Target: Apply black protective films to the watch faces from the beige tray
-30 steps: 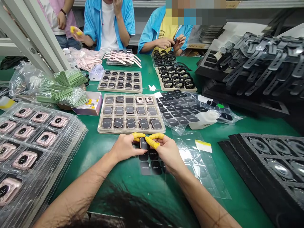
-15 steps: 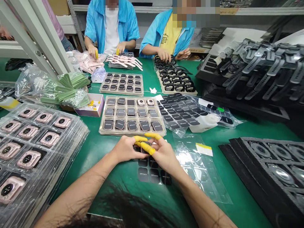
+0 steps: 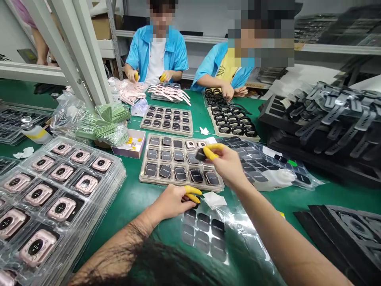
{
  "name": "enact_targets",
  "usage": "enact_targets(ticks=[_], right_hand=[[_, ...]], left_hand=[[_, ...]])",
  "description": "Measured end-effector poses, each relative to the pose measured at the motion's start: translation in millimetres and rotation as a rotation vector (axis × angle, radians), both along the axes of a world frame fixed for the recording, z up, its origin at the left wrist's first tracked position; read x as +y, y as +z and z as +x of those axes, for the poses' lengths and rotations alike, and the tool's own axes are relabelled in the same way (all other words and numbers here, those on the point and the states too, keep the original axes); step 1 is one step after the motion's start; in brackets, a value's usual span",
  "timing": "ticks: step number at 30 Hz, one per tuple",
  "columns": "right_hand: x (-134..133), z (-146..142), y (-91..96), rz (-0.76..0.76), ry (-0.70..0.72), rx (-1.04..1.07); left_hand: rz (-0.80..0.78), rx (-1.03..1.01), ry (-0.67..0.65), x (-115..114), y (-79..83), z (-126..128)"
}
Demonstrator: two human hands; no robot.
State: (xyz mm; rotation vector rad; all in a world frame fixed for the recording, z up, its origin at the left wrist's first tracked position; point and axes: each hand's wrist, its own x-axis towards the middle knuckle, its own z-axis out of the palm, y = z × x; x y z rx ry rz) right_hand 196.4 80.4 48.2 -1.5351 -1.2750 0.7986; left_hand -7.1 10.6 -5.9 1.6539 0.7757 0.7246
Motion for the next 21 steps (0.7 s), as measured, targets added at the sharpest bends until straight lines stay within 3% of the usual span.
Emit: enact_targets(ticks=[2, 3, 6, 11, 18, 21], right_hand=[[49, -14, 2.6, -0.033, 0.060, -0.295], [68, -21, 2.4, -0.040, 0.083, -0.346], [93, -32, -1.7, -0.049, 0.059, -0.479], [79, -12, -9.4, -0.179, -0.049, -0.658], [89, -8, -2.9, -0.199, 0.102, -0.427], [64, -11, 6.0, -0.121, 0.082, -0.310]], left_hand=[[0.032, -0.011, -0.037, 1, 0.0, -1], [0.042, -0.017, -0.054, 1, 0.5, -2], [0.068, -0.020, -0.071, 1, 1.5, -3], [0.112, 0.017, -0.014, 0, 0.3, -2], [0.074, 0.049, 0.017, -1, 2.8, -2], [0.010, 0.059, 0.041, 0, 4.1, -2]])
